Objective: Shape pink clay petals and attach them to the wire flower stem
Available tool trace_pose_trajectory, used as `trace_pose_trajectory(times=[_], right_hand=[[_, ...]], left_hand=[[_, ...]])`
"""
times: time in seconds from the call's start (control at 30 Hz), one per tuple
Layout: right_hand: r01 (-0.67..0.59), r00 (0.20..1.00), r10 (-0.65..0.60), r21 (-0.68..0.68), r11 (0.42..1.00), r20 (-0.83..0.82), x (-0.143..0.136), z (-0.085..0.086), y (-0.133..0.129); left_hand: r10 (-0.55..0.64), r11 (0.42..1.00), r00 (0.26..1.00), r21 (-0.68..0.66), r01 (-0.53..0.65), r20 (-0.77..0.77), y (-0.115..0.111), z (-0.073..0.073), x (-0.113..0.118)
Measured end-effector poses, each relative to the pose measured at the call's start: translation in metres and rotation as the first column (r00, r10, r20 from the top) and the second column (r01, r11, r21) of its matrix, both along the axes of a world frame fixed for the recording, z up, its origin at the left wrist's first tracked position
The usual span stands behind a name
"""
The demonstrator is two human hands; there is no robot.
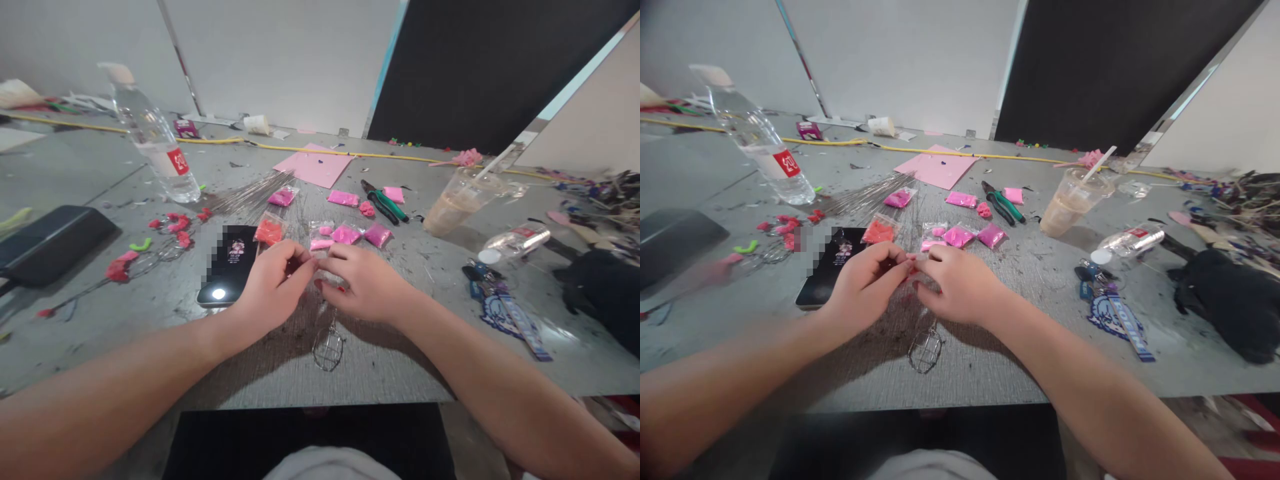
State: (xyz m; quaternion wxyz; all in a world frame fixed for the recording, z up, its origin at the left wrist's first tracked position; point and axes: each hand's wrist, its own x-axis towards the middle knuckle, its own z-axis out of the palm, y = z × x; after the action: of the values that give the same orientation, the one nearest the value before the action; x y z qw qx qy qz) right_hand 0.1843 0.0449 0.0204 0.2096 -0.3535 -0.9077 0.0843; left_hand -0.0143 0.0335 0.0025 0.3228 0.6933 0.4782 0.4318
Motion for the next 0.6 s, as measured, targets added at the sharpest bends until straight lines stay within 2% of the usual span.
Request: trace_pose_trajectory(times=[0.23,0.33,0.5,0.6], right_hand=[[-0.052,0.998,0.053,0.05,0.997,-0.029,0.004,-0.002,0.006],[-0.078,0.997,0.078,0.021,0.997,-0.007,0.005,0.001,0.004],[-0.028,0.994,0.039,-0.103,0.994,0.104,0.005,0.008,-0.001],[-0.023,0.994,0.03,-0.067,0.998,0.106,0.006,0.009,-0.002]], left_hand=[[-0.015,0.999,1.0,0.038,0.015,0.014,0.006,0.006,-0.001],[-0.087,0.996,0.994,-0.024,0.089,0.069,0.006,0.01,0.0],[-0.142,0.986,0.984,-0.074,0.15,0.106,0.004,0.01,0.001],[-0.158,0.975,0.971,-0.13,0.182,0.179,0.006,0.008,-0.001]])
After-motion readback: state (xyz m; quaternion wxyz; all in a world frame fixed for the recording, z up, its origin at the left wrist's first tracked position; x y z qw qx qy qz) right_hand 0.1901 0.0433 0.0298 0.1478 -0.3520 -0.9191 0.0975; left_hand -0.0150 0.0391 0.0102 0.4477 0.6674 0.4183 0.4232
